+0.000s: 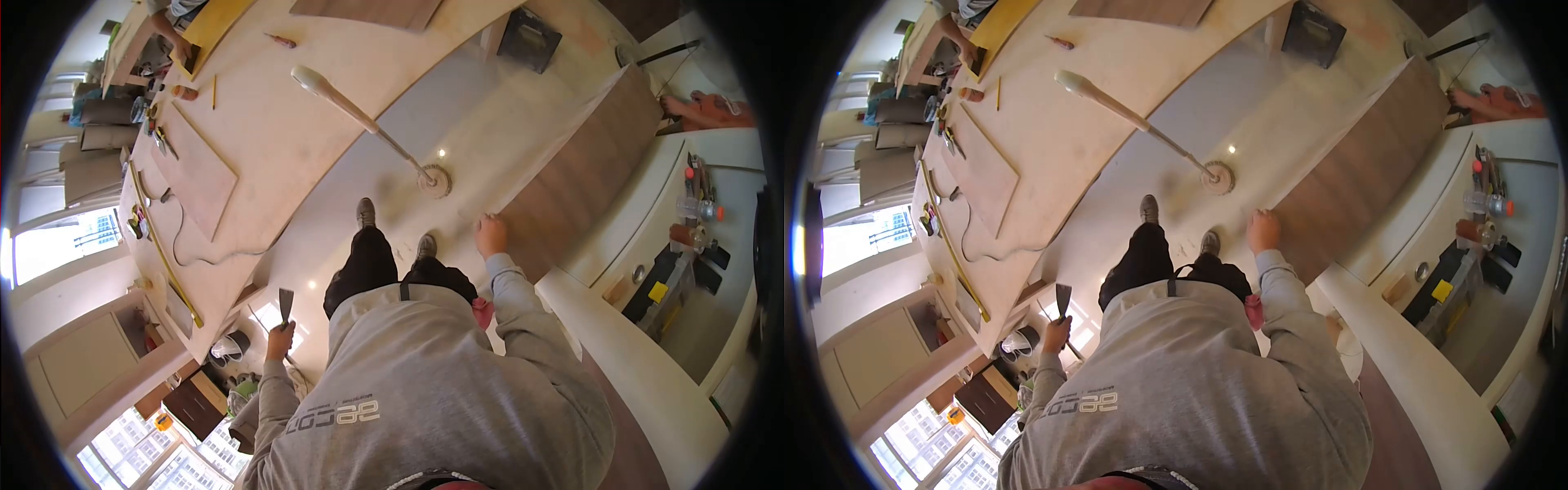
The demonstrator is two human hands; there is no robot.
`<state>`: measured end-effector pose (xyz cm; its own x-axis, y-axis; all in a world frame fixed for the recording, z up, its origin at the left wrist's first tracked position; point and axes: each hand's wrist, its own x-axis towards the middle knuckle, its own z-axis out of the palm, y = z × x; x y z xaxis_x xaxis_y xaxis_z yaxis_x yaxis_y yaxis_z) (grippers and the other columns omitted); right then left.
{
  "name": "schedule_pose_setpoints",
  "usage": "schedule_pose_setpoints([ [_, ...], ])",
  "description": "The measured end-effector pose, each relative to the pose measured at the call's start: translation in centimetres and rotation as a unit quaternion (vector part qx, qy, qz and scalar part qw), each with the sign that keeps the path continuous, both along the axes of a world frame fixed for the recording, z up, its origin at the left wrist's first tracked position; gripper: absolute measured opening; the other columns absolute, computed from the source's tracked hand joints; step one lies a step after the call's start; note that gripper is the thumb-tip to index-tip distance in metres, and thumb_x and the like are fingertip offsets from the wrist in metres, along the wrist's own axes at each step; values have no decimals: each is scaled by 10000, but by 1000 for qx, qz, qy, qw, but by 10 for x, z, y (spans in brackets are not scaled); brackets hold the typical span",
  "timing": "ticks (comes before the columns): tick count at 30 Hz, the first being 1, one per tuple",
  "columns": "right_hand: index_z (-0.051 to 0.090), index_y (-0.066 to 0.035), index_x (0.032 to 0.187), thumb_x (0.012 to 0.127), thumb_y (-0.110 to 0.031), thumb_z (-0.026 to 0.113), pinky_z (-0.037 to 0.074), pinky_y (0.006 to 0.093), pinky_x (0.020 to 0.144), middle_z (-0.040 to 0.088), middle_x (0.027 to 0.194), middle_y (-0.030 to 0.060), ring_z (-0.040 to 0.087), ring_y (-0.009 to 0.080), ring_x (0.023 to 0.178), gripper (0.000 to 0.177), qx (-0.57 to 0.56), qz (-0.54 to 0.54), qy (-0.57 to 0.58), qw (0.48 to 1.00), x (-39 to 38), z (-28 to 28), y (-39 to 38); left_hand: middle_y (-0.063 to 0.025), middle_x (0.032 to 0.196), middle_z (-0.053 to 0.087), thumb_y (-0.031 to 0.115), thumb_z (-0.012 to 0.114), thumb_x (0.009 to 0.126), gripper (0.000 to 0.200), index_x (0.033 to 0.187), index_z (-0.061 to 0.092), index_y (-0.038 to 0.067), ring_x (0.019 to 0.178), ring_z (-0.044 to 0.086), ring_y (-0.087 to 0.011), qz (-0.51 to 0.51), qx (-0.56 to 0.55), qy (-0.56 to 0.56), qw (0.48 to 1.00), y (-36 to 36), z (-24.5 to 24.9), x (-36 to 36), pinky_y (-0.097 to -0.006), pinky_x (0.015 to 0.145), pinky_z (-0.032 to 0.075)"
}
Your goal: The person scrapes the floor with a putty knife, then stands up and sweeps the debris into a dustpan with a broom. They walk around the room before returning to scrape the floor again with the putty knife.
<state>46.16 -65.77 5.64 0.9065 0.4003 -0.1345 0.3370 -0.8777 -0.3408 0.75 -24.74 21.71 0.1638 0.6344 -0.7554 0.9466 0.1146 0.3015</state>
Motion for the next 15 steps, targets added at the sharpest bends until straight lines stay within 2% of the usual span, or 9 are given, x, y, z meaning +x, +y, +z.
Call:
schedule_pose_setpoints([
  [5, 651, -64, 886, 830, -205, 603, 494, 473, 750, 641, 883, 178, 621, 356, 835, 159, -21, 1, -22, 1000, 3, -10, 8, -24, 483, 498, 398, 669, 824, 404, 621, 577, 61, 388, 467, -150, -42, 6, 80, 996, -17, -11, -63, -318, 388, 373],
  [7, 666, -61, 951, 822, -259, 618, 501, 455, 804, 653, 948, 198, 626, 360, 915, 241, -145, -49, 158, 975, 16, 10, 30, -32, 496, 514, 378, 676, 815, 390, 631, 587, 46, 388, 476, -150, -6, -27, 73, 997, -28, -21, -87, -320, 388, 388],
  [8, 667, -61, 979, 807, -295, 642, 500, 448, 824, 654, 974, 205, 622, 365, 947, 292, -117, -19, 222, 968, 26, 1, 40, -34, 502, 520, 370, 684, 810, 384, 635, 590, 41, 391, 482, -150, -50, -23, 49, 997, -33, -21, -93, -318, 389, 395],
  [9, 668, -61, 1007, 791, -331, 666, 500, 441, 844, 656, 1000, 211, 618, 370, 979, 347, -89, 8, 285, 955, 37, -6, 49, -36, 506, 525, 367, 689, 806, 380, 641, 597, 36, 395, 489, -151, -72, -32, 83, 993, -37, -7, -81, -319, 391, 402],
  [11, 661, -50, 1053, 769, -347, 702, 495, 454, 850, 653, 1008, 220, 617, 377, 974, 412, 36, 68, 215, 973, 49, 22, 107, -41, 524, 547, 369, 690, 796, 369, 673, 631, 25, 420, 512, -159, -54, -60, 35, 996, -33, -27, -99, -320, 413, 420],
  [12, 639, -47, 1115, 739, -338, 742, 475, 454, 883, 641, 1037, 222, 605, 366, 1003, 486, 169, 82, 132, 973, 54, 50, 143, -45, 537, 560, 365, 694, 785, 372, 659, 636, 19, 451, 533, -163, -14, -71, 99, 992, -29, -62, -123, -326, 449, 430],
  [13, 592, -37, 1180, 734, -307, 752, 444, 454, 922, 615, 1078, 203, 570, 362, 1042, 545, 195, 91, 14, 976, 61, 37, 181, -47, 540, 566, 361, 700, 781, 382, 638, 636, 13, 479, 545, -161, -50, -34, 73, 995, -26, -67, -118, -332, 482, 434],
  [14, 556, -33, 1207, 723, -308, 763, 423, 451, 931, 589, 1101, 178, 537, 366, 1060, 594, 217, 79, 3, 973, 67, 107, 215, -42, 533, 558, 363, 700, 785, 396, 620, 622, 12, 480, 525, -151, -60, -13, 17, 998, -18, -66, -101, -334, 482, 419],
  [15, 528, -39, 1229, 724, -316, 762, 421, 453, 921, 568, 1139, 166, 517, 356, 1080, 622, 256, 71, -43, 963, 76, 124, 248, -38, 525, 549, 366, 701, 789, 412, 602, 608, 12, 481, 505, -141, -70, 9, -38, 997, -9, -64, -88, -335, 481, 405],
])
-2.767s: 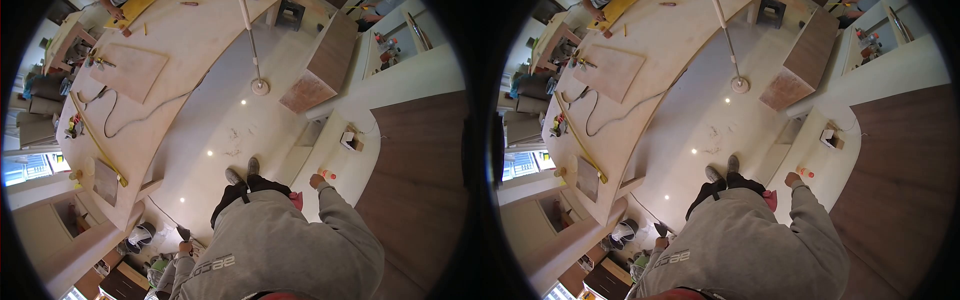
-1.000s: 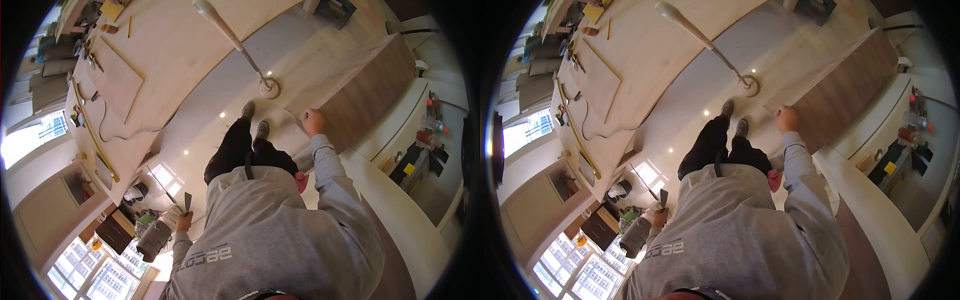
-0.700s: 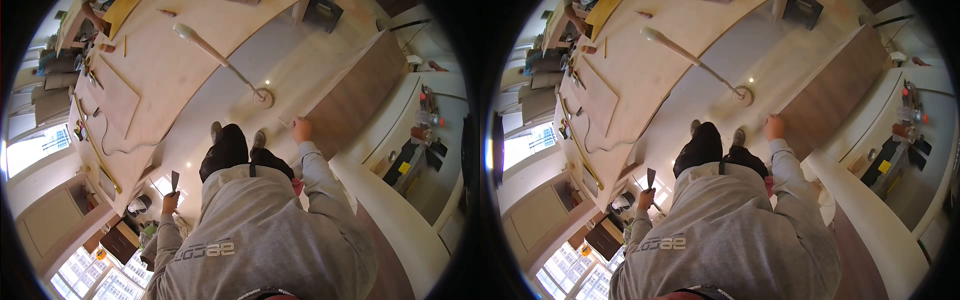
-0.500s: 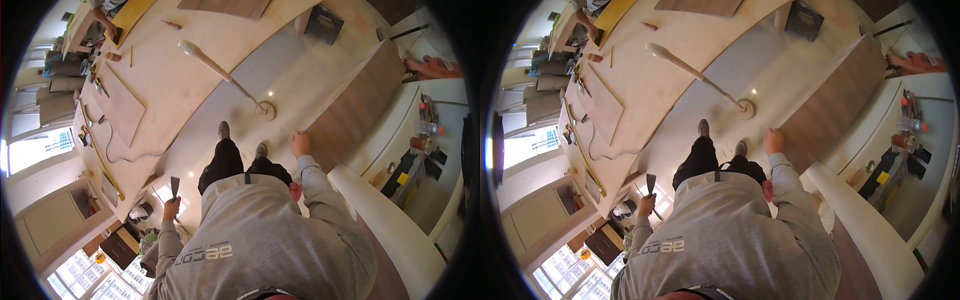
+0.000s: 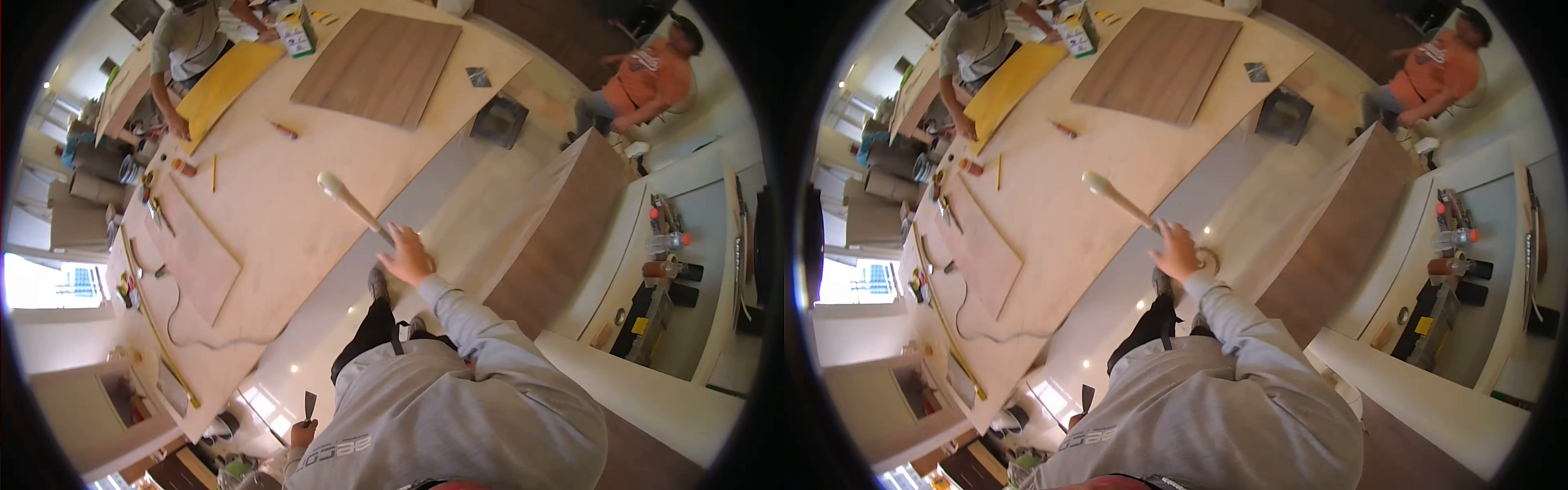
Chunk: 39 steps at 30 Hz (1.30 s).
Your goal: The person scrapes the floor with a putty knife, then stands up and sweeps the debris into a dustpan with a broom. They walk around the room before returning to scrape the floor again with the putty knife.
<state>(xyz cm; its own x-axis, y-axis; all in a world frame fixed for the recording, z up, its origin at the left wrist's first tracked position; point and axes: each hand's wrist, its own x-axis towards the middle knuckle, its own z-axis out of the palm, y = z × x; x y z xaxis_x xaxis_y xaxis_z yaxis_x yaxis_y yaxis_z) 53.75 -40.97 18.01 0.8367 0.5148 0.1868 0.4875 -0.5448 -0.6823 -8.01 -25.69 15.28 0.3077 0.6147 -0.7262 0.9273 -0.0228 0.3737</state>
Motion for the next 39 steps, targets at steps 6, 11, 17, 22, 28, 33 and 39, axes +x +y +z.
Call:
schedule_pose_setpoints([
  [6, 571, -66, 1118, 766, -345, 724, 458, 443, 830, 626, 1017, 165, 590, 341, 958, 475, -16, 35, 107, 993, 49, 51, 92, -17, 490, 460, 308, 693, 825, 453, 545, 484, 19, 474, 389, -114, 12, 22, -68, 997, 47, 64, 150, -339, 457, 323],
  [11, 628, -62, 903, 795, -359, 706, 497, 404, 690, 673, 826, 150, 647, 319, 765, 326, 60, 8, 113, 992, 59, -22, 71, -6, 481, 443, 279, 699, 825, 444, 543, 474, 21, 471, 384, -100, -50, 36, -110, 992, 96, 82, 216, -336, 447, 312],
  [17, 578, -114, 750, 818, -272, 721, 427, 280, 504, 540, 630, -22, 508, 92, 550, 223, 269, -309, 309, 858, 134, 1, -44, 2, 474, 481, 289, 703, 832, 448, 517, 506, 39, 444, 429, -84, -38, 1, -191, 981, 154, 83, 272, -303, 420, 323],
  [22, 470, -162, 654, 820, -327, 734, 363, 271, 438, 448, 559, -32, 429, 91, 463, 353, 450, -399, 131, 788, 192, 153, -118, -2, 467, 483, 305, 703, 836, 465, 511, 497, 43, 431, 437, -93, -61, 10, -213, 975, 189, 85, 306, -304, 417, 330],
  [28, 404, -148, 636, 874, -257, 680, 350, 282, 452, 356, 527, -41, 371, 95, 444, 380, 537, -327, -14, 777, 188, 332, -147, 1, 466, 478, 329, 700, 844, 472, 528, 490, 49, 422, 437, -96, -60, 30, -232, 970, 207, 71, 342, -296, 413, 327],
  [33, 407, -140, 644, 901, -215, 641, 343, 290, 494, 359, 528, -35, 342, 91, 464, 356, 538, -247, -46, 805, 186, 380, -149, -1, 481, 485, 354, 717, 832, 475, 541, 492, 55, 425, 425, -89, -38, 4, -246, 969, 204, 61, 367, -291, 410, 324],
  [39, 398, -146, 644, 912, -189, 629, 329, 282, 495, 354, 517, -38, 337, 78, 462, 356, 544, -258, -85, 794, 232, 372, -174, -9, 498, 483, 352, 721, 828, 475, 552, 502, 32, 428, 405, -99, -38, 101, -215, 971, 188, 45, 393, -318, 412, 328],
])
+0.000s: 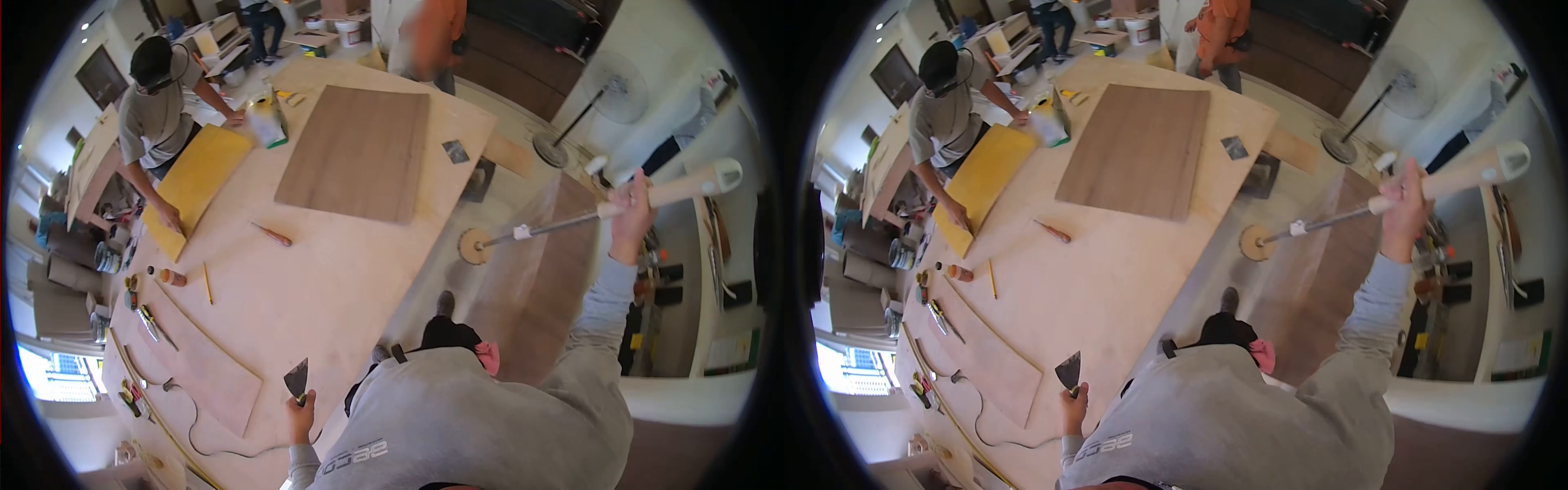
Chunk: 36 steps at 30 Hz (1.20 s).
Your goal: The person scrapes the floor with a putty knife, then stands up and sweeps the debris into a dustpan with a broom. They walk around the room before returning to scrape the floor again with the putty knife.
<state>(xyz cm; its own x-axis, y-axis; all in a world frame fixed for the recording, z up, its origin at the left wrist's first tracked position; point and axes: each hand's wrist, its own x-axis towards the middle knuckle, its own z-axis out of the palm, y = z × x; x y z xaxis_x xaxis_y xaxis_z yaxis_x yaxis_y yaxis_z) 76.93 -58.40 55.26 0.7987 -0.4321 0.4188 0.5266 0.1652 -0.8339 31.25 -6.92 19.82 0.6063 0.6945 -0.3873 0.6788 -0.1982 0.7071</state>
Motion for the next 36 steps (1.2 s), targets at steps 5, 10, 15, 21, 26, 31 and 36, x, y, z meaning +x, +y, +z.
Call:
schedule_pose_setpoints([
  [5, 407, -154, 652, 919, -196, 626, 331, 262, 483, 371, 522, -39, 350, 72, 457, 348, 10, -11, -19, 1000, 61, -14, -46, -15, 498, 500, 332, 725, 827, 464, 546, 502, 37, 421, 431, -100, 47, -20, -8, 999, -29, 15, 59, -307, 413, 351],
  [10, 523, -136, 760, 902, -169, 644, 318, 254, 459, 397, 581, -60, 348, 58, 464, 189, 33, -58, 27, 997, 148, -40, -105, 5, 486, 491, 305, 714, 843, 437, 548, 478, 86, 402, 434, -85, 87, -60, -46, 993, -81, 19, 147, -263, 391, 348],
  [15, 441, -150, 665, 908, -191, 642, 305, 267, 488, 364, 543, -54, 336, 71, 459, 318, 29, 18, 44, 998, 220, -44, -158, 31, 463, 437, 278, 686, 871, 469, 518, 430, 104, 393, 388, -69, 21, -91, 3, 996, -148, 27, 208, -266, 381, 279],
  [21, 430, -140, 648, 918, -187, 621, 323, 280, 506, 350, 523, -46, 329, 82, 456, 334, 19, 5, 68, 997, 275, -37, -179, 31, 450, 418, 273, 677, 876, 491, 503, 417, 87, 389, 359, -73, -45, -45, 46, 997, -196, 57, 257, -280, 384, 251],
  [26, 424, -142, 629, 928, -162, 603, 342, 303, 524, 347, 523, -39, 328, 90, 461, 348, 4, 1, 43, 999, 314, -44, -184, 32, 446, 417, 263, 674, 877, 484, 500, 421, 95, 381, 358, -68, -48, -46, 84, 994, -189, 65, 309, -273, 380, 253],
  [31, 422, -134, 628, 931, -158, 600, 346, 303, 527, 354, 524, -33, 334, 96, 463, 352, -4, -12, 26, 1000, 343, -46, -204, 26, 438, 432, 260, 666, 881, 480, 494, 423, 114, 375, 386, -68, -26, -73, 40, 996, -156, 27, 384, -260, 371, 288],
  [36, 415, -121, 622, 936, -164, 596, 355, 306, 529, 361, 520, -24, 355, 105, 466, 365, -22, -58, 19, 998, 381, -53, -224, 45, 473, 408, 255, 677, 877, 486, 507, 399, 106, 432, 349, -59, -99, -76, 14, 992, -156, 28, 486, -274, 408, 273],
])
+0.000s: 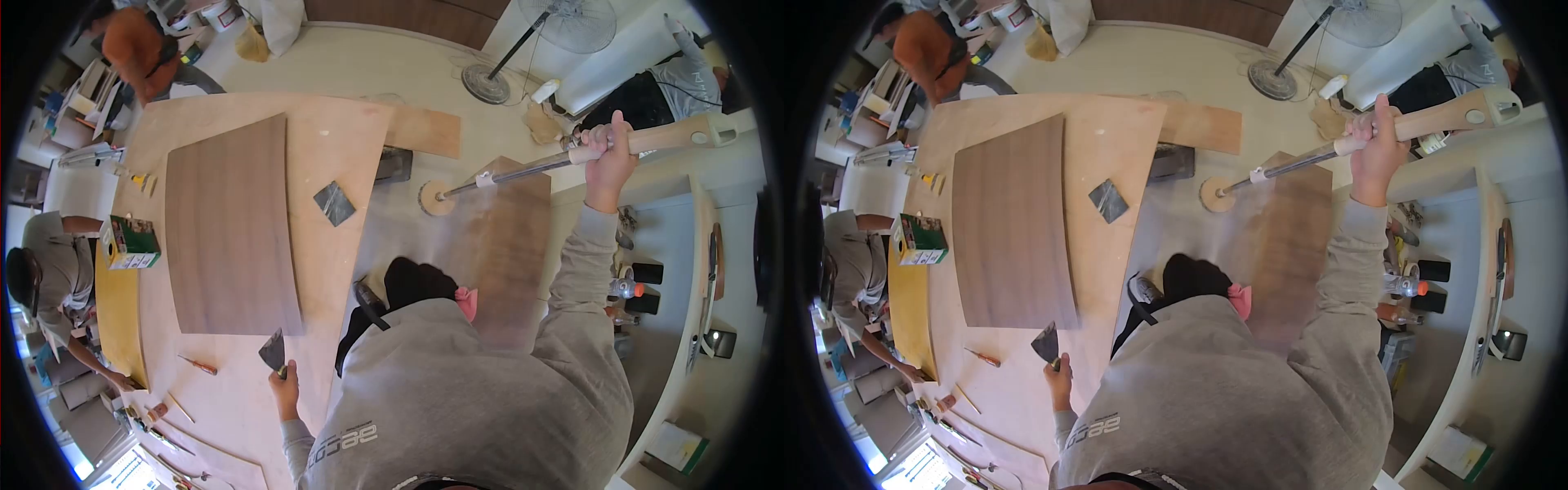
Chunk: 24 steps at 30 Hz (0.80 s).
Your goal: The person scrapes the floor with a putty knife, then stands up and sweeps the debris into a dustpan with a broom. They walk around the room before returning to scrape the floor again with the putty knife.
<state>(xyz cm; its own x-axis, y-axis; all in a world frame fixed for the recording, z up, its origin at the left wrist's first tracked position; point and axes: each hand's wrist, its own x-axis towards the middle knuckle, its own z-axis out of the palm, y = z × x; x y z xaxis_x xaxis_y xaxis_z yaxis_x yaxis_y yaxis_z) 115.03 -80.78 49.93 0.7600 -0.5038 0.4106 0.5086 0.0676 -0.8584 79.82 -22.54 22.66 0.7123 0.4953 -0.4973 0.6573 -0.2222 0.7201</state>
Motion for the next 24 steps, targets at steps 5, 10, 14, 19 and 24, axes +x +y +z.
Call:
schedule_pose_setpoints([
  [5, 413, -117, 618, 924, -151, 611, 363, 321, 499, 372, 510, -14, 369, 111, 446, 366, 42, -45, -12, 998, 52, -35, -31, 68, 506, 363, 243, 690, 870, 483, 524, 387, 94, 493, 295, -56, -46, 34, -5, 998, -7, 22, 68, -295, 442, 230],
  [10, 409, -113, 618, 911, -131, 624, 354, 317, 468, 381, 500, -11, 377, 114, 427, 364, 47, -83, 10, 995, 129, -81, -71, 48, 484, 433, 244, 675, 878, 466, 512, 434, 86, 442, 375, -61, 8, 2, -25, 1000, -42, 35, 133, -272, 425, 286],
  [14, 420, -110, 649, 901, -105, 636, 355, 300, 450, 404, 517, -9, 389, 103, 429, 331, 67, -102, 35, 992, 195, -117, -112, 35, 481, 460, 252, 669, 882, 451, 515, 458, 98, 430, 408, -61, 35, 22, -9, 999, -90, 28, 182, -257, 418, 305],
  [19, 446, -104, 686, 904, -107, 636, 359, 283, 449, 419, 540, -11, 379, 89, 435, 289, 63, -106, 80, 989, 256, -156, -171, 30, 483, 465, 277, 677, 884, 457, 520, 462, 102, 421, 401, -66, 6, 9, 28, 1000, -175, 45, 252, -257, 413, 291],
  [24, 471, -79, 715, 913, -123, 628, 361, 291, 477, 398, 566, -21, 394, 92, 459, 257, 32, -95, 148, 984, 302, -181, -217, 32, 477, 452, 269, 681, 883, 451, 527, 459, 102, 415, 393, -66, 4, -1, 39, 999, -204, 50, 281, -259, 407, 289],
])
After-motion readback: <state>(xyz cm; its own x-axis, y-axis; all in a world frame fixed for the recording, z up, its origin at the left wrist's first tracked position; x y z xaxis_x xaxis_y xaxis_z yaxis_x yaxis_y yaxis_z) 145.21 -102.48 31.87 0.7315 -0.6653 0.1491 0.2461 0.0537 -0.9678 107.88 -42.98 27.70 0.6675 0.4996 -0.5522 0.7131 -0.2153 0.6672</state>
